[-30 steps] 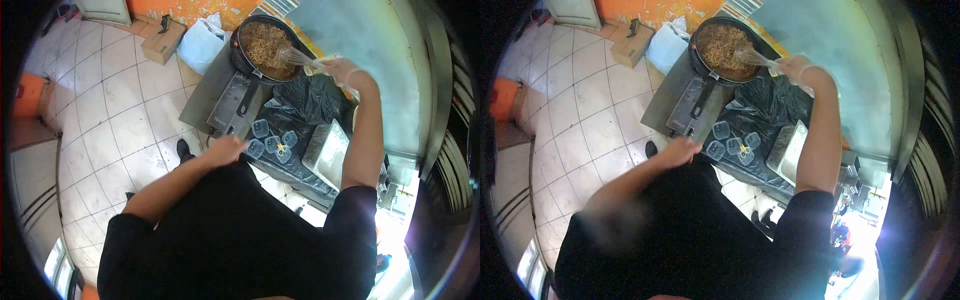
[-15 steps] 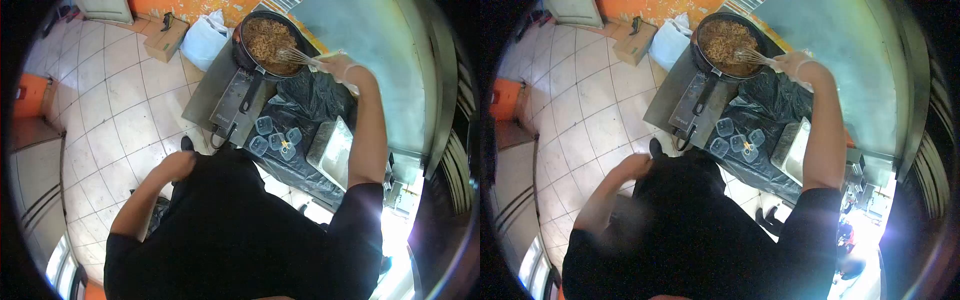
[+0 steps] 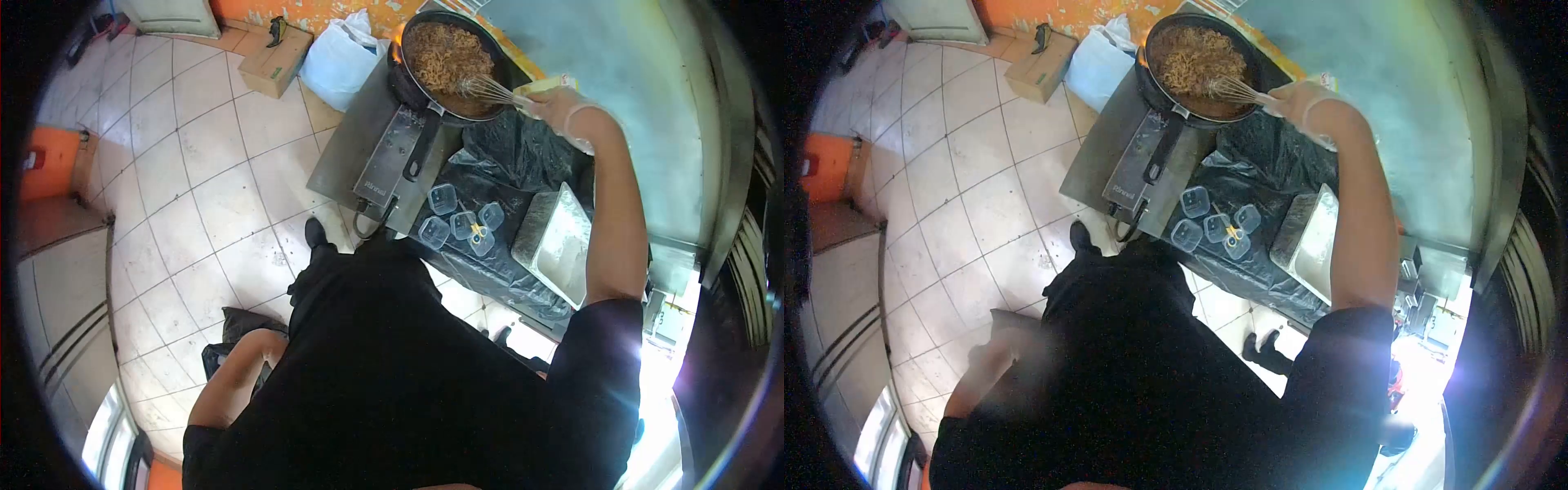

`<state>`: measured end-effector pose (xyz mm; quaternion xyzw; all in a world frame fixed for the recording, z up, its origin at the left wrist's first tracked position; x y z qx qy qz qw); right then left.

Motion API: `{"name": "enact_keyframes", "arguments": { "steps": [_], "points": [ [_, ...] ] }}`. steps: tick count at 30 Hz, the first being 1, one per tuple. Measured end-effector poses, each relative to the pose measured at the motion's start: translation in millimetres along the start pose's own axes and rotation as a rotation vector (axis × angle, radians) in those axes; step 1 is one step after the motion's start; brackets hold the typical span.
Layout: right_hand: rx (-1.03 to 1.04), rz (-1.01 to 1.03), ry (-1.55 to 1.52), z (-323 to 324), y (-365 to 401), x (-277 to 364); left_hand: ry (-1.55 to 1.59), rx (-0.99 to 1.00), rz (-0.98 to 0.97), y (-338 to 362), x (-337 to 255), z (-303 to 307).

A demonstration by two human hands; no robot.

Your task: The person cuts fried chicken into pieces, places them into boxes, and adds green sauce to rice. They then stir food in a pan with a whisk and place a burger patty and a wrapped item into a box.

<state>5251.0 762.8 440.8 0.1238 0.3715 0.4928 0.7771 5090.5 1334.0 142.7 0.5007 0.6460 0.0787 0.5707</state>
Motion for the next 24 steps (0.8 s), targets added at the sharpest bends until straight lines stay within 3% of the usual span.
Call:
{"name": "enact_keyframes", "arguments": {
  "steps": [3,5,8,9,12,14,16,17,18,20,21,24],
  "points": [
    [0.018,0.145,-0.084,2.8,-22.8,-30.9,0.007,-0.005,-0.014,-1.6,2.3,-0.7],
    [-0.135,-0.05,-0.478,34.9,7.2,-18.8,0.014,0.001,-0.026,-3.3,4.4,-1.0],
    [-0.141,0.113,-0.433,32.3,-12.3,21.2,0.027,0.003,-0.028,-5.1,6.4,-1.6],
    [-0.159,0.242,-0.103,9.2,-41.5,30.7,0.027,0.004,-0.029,-5.1,6.6,-1.7],
    [-0.146,0.319,-0.107,20.9,-62.5,15.8,0.026,0.002,-0.032,-5.1,9.9,-2.9],
    [-0.094,0.311,-0.26,54.1,-26.8,26.9,0.038,-0.003,-0.037,-4.3,11.6,-5.7],
    [-0.078,0.011,-0.315,69.4,-13.0,33.8,0.05,-0.002,-0.043,-4.1,12.9,-8.3],
    [-0.194,0.303,-0.194,71.1,-15.7,40.5,0.048,-0.002,-0.044,-4.1,13.6,-8.8],
    [-0.193,0.303,-0.192,63.6,-23.8,45.4,0.044,-0.002,-0.044,-3.8,13.8,-8.6],
    [-0.155,0.108,-0.155,47.4,-43.7,49.3,0.026,0.001,-0.04,-0.7,14.2,-8.6],
    [-0.115,0.29,-0.165,47.2,-49.1,39.0,0.01,0.0,-0.038,2.1,13.0,-7.6],
    [-0.145,0.277,-0.22,58.3,-36.9,13.4,-0.087,-0.027,-0.025,22.0,2.9,5.6]
  ]
}}
Point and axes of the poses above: each hand's wrist, its own y-axis away from the middle knuckle, its own z-axis out of the back of the hand, x = y × z, the point moved 4 cm from there along -y, towards the middle knuckle, and after that the axes turned 6 degrees about y, right-handed, at the moved point
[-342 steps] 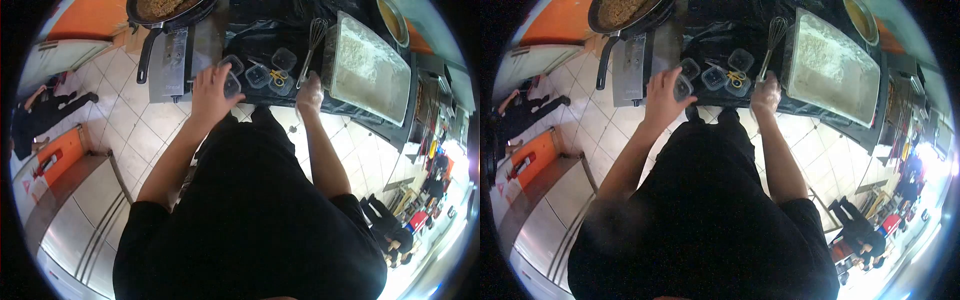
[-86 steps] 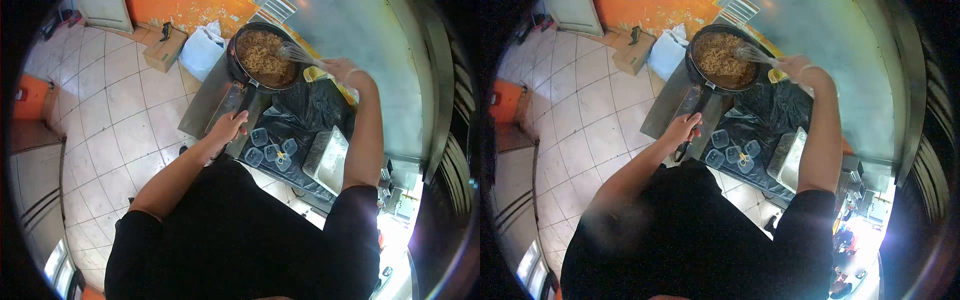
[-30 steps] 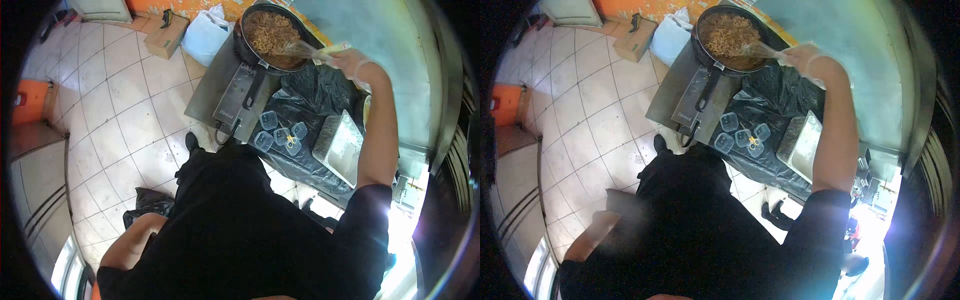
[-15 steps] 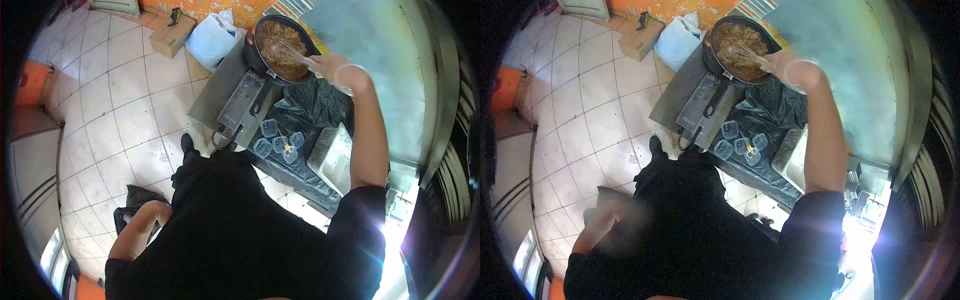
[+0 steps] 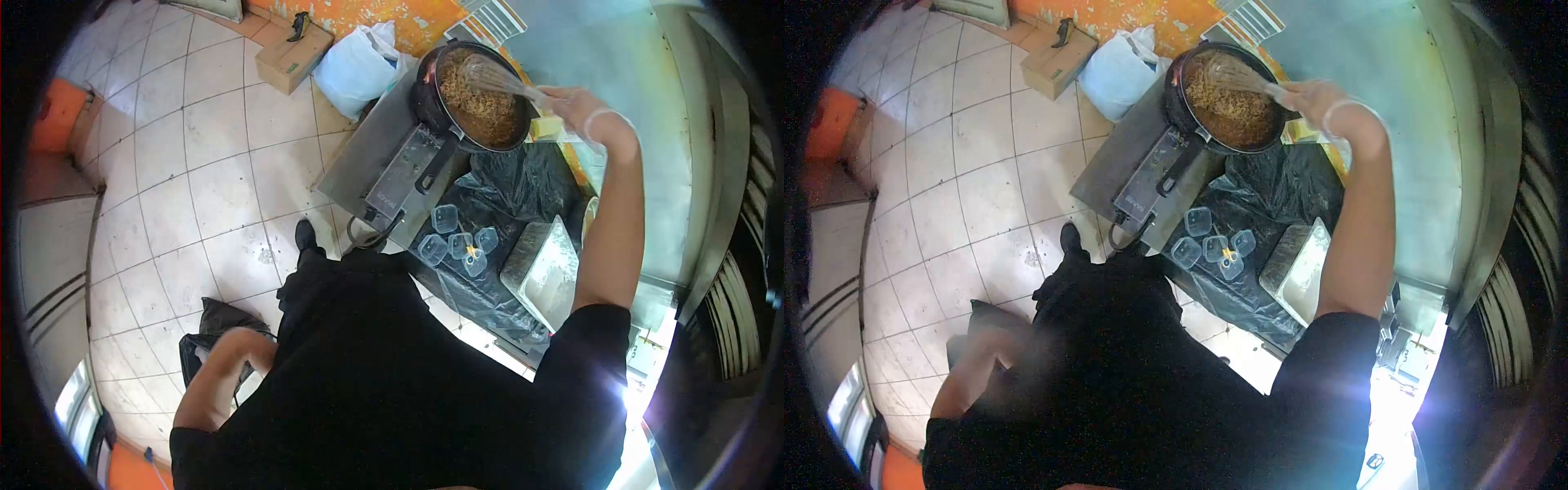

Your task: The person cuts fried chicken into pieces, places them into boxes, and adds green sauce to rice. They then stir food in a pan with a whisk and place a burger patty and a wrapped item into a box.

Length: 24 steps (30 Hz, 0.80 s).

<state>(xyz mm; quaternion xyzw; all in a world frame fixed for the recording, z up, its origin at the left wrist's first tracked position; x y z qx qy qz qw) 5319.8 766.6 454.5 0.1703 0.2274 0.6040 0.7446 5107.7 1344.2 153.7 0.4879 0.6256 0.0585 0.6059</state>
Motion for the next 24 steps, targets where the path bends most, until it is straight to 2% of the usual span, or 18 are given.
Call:
{"name": "enact_keyframes", "arguments": {
  "steps": [1,3,4,5,6,7,8,9,10,11,12,13,15,17,18,20,21,24],
  "points": [
    [-0.016,-0.187,-0.131,9.2,13.0,5.8,-0.034,-0.093,0.044,14.8,-5.3,17.8],
    [-0.023,-0.199,-0.098,8.5,16.4,10.2,0.118,-0.695,0.2,60.0,-13.1,80.7],
    [-0.031,-0.206,-0.062,8.9,17.9,10.8,0.013,-0.952,0.256,35.0,23.0,123.2],
    [-0.034,-0.206,-0.061,5.2,15.5,9.8,-0.039,-1.345,0.236,59.5,-25.4,162.9],
    [-0.073,-0.178,-0.028,-2.1,8.4,8.1,-0.342,-1.665,-0.328,52.8,-48.7,191.0],
    [-0.113,-0.15,0.006,-10.3,2.2,6.2,0.305,-1.448,-0.609,41.8,-85.5,221.4],
    [-0.118,-0.15,0.011,-21.5,-2.6,3.0,0.633,-1.216,-0.59,30.2,-126.0,243.7],
    [-0.133,-0.075,0.075,-33.7,-8.7,2.9,0.512,-1.048,-0.489,4.7,-152.7,278.4],
    [-0.146,-0.001,0.139,-41.6,-13.0,5.1,0.43,-1.131,-0.332,-8.8,-179.9,297.4],
    [-0.124,-0.187,0.049,-47.6,-16.4,9.3,0.581,-1.019,-0.358,-31.6,-198.6,316.4],
    [-0.13,-0.191,0.049,-43.9,-13.5,1.9,0.723,-0.902,-0.38,-49.9,-211.9,329.0],
    [-0.138,-0.085,0.071,-37.6,-10.4,-4.3,0.721,-0.904,-0.384,-53.8,-223.2,331.2],
    [-0.146,0.028,0.097,-24.7,-4.0,-3.5,1.139,-0.498,-0.598,-66.5,-242.7,326.6],
    [-0.134,-0.188,-0.302,-14.3,18.2,4.7,1.112,-0.505,-0.664,-97.5,-239.4,332.7],
    [-0.128,-0.189,-0.305,-23.4,12.3,9.8,1.078,-0.512,-0.729,-108.4,-240.1,333.4],
    [-0.051,-0.074,0.089,-57.6,-4.7,20.3,1.159,-0.542,-0.738,-102.6,-251.4,320.3],
    [-0.174,-0.04,0.045,-61.0,-5.8,22.6,1.158,-0.587,-0.765,-103.5,-253.0,319.6],
    [-0.039,-0.109,-0.094,-37.1,7.5,7.3,1.179,-0.699,-0.79,-111.0,-266.9,308.4]
  ]
}}
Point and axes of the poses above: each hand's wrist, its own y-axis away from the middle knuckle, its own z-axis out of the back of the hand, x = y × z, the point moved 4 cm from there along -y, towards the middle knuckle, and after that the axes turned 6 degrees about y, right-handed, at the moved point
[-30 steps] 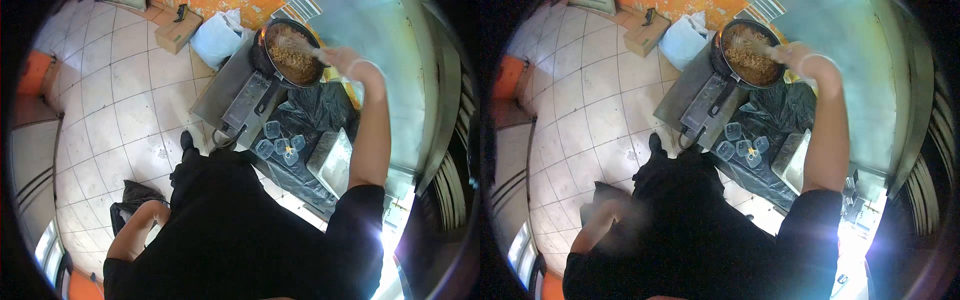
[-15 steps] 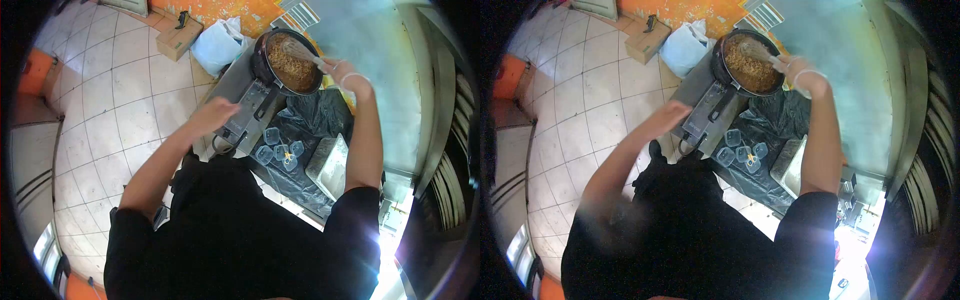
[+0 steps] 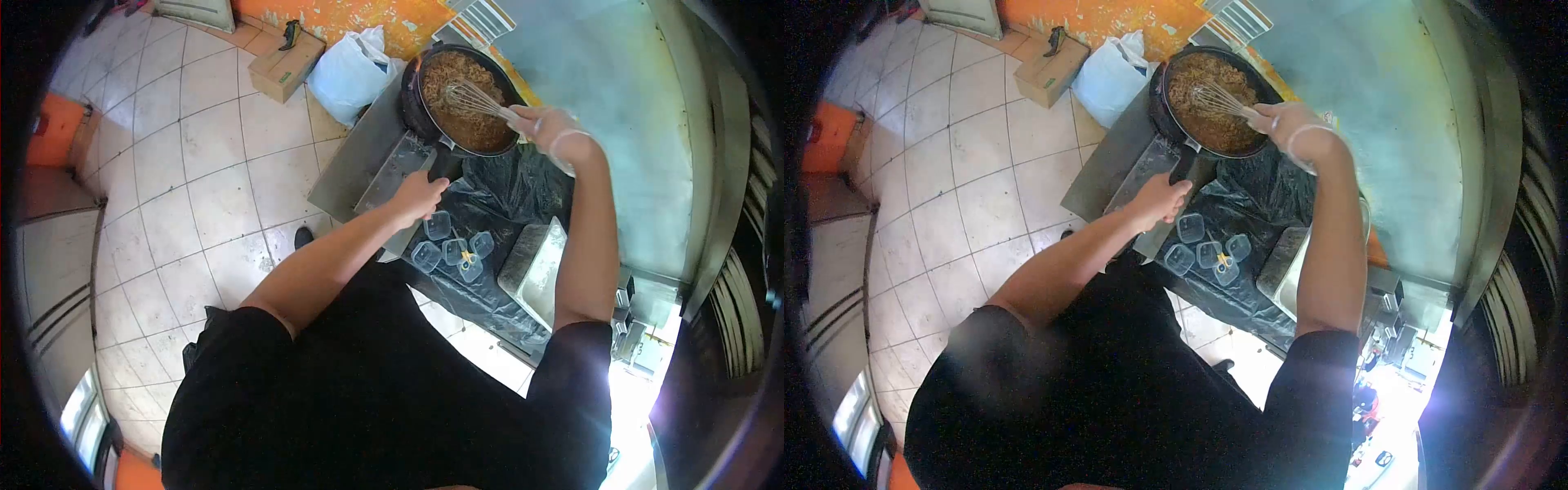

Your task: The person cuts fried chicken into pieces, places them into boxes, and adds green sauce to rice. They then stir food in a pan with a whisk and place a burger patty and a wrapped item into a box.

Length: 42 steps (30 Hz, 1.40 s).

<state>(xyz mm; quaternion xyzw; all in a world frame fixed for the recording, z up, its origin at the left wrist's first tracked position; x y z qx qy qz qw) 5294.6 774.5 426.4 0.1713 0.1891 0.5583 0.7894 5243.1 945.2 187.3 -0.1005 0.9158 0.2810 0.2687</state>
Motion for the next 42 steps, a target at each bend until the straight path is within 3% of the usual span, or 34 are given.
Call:
{"name": "enact_keyframes", "arguments": {
  "steps": [2,5,7,11,19,21,23,26,27,28,31,33,34,35,37,40,42],
  "points": [
    [0.079,-0.108,-0.118,7.8,11.6,-1.4,0.008,-0.064,-0.031,-0.6,6.8,-8.6],
    [-0.09,-0.078,-0.2,2.6,5.3,-3.7,-0.063,-0.141,-0.075,-6.3,14.2,-14.1],
    [-0.09,0.052,0.139,-27.1,-18.5,6.2,-0.197,-0.266,-0.101,-10.1,19.1,-13.4],
    [0.016,0.038,0.149,-8.9,-2.5,7.3,-0.338,-0.265,-0.245,-30.7,34.0,-2.9],
    [-0.016,0.01,0.17,-6.7,5.8,-5.9,-0.059,-0.117,-0.037,-2.6,12.4,-7.5],
    [0.023,0.009,0.124,11.2,7.0,-8.5,-0.07,-0.139,0.004,13.1,4.1,-8.4],
    [-0.086,-0.056,-0.004,27.7,9.1,-7.8,-0.072,-0.165,0.052,18.4,3.9,-1.9],
    [-0.132,0.025,-0.019,10.6,-8.7,2.4,-0.149,-0.066,0.039,16.1,20.5,6.4],
    [-0.068,0.03,0.309,-1.7,-7.1,25.9,-0.118,-0.065,-0.002,13.9,23.4,5.0],
    [0.074,0.082,0.421,-23.1,-25.7,32.1,-0.091,-0.06,-0.042,11.5,25.4,4.3],
    [-0.075,0.255,0.364,-7.8,-20.8,21.4,0.094,-0.022,-0.018,5.6,30.6,0.4],
    [0.077,0.062,0.068,5.2,-21.5,4.2,0.011,-0.094,-0.061,2.6,28.0,-5.0],
    [0.079,0.066,0.076,10.1,-16.8,-1.3,-0.063,-0.173,-0.099,1.4,26.7,-5.1],
    [-0.003,0.058,-0.037,15.8,-8.2,-7.3,-0.049,-0.177,-0.101,-8.3,35.1,-1.7],
    [-0.065,0.057,-0.146,15.2,5.3,-11.7,-0.419,-0.313,-0.32,-22.0,46.5,6.6],
    [-0.174,-0.052,-0.09,7.0,19.5,-21.1,-0.575,-0.487,-0.378,12.0,23.4,-12.7],
    [-0.167,-0.072,-0.231,-9.4,23.7,-26.7,-0.52,-0.452,-0.345,11.6,26.8,-15.8]
  ]
}}
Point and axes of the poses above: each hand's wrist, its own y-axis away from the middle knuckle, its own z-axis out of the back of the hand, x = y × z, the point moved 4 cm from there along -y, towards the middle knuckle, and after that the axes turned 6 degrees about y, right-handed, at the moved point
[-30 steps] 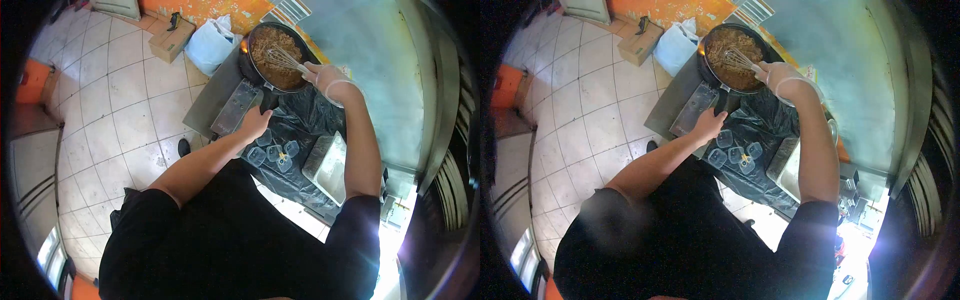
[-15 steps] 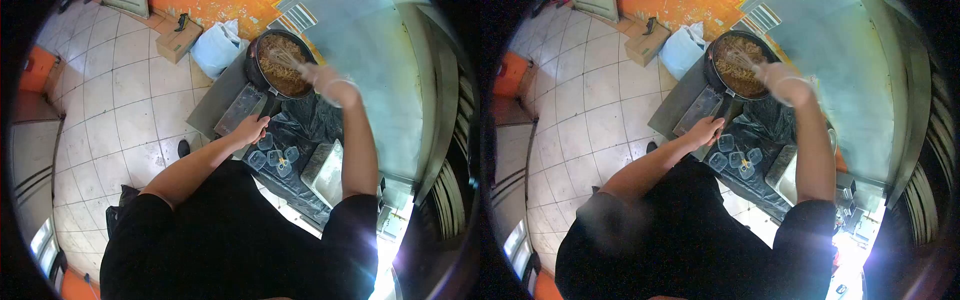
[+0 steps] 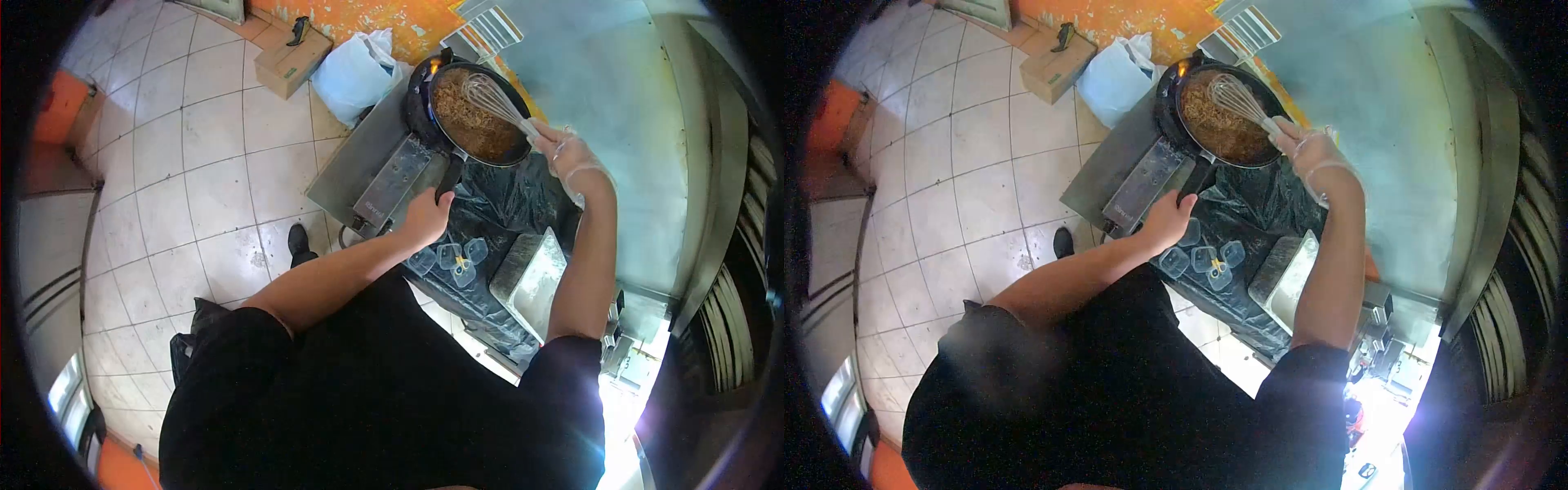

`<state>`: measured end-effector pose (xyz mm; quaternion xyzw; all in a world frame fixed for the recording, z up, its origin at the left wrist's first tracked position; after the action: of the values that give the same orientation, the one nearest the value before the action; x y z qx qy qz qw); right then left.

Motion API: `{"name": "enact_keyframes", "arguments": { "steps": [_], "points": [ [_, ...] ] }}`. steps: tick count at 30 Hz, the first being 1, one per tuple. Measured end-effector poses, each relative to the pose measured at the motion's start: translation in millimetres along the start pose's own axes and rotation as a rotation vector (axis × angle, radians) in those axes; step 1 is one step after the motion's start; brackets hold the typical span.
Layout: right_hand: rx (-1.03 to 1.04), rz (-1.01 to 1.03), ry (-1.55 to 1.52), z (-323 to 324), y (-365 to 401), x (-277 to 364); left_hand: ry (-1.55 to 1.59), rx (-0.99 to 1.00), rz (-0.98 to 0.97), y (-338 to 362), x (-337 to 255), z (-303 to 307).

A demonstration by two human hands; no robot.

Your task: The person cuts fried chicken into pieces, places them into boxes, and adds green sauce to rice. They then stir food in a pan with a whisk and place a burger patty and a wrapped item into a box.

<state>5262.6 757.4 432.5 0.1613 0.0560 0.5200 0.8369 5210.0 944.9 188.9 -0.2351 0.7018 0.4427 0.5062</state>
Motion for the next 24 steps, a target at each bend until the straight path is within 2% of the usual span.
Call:
{"name": "enact_keyframes", "arguments": {
  "steps": [1,9,11,12,14,18,20,22,24],
  "points": [
    [0.053,-0.088,-0.062,-4.5,6.2,1.8,-0.028,-0.013,-0.026,2.3,-1.8,-0.1],
    [-0.009,-0.153,-0.251,-14.6,54.2,-14.3,-0.06,-0.001,-0.019,6.8,-2.5,8.1],
    [0.11,-0.315,-0.352,-12.3,70.8,-12.2,-0.108,-0.014,-0.073,11.4,-12.5,16.4],
    [0.107,-0.32,-0.363,-16.9,72.3,-21.4,-0.119,-0.009,-0.075,11.3,-12.2,18.4],
    [0.039,-0.254,-0.44,-27.1,74.1,-42.7,-0.092,-0.025,-0.15,10.2,-13.6,23.1],
    [-0.006,-0.295,-0.387,-31.8,80.3,-40.8,-0.165,0.044,-0.066,-0.8,-4.5,25.7],
    [-0.11,-0.348,-0.387,-36.7,80.7,-41.0,-0.169,0.062,-0.058,-10.1,8.7,28.8],
    [-0.13,-0.298,-0.365,-61.2,73.9,-63.4,-0.081,0.103,-0.084,-25.8,30.3,26.1],
    [-0.327,-0.271,-0.299,-73.5,80.2,-57.0,-0.109,0.086,-0.113,-24.8,28.8,29.0]
  ]
}}
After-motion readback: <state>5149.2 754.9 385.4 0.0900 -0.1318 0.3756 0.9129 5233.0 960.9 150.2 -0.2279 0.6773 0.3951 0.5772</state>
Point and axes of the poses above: each hand's wrist, its own y-axis away from the middle knuckle, its own z-axis out of the back of the hand, x = y × z, the point moved 4 cm from there along -y, towards the middle knuckle, and after that the axes turned 6 degrees about y, right-handed, at the moved point
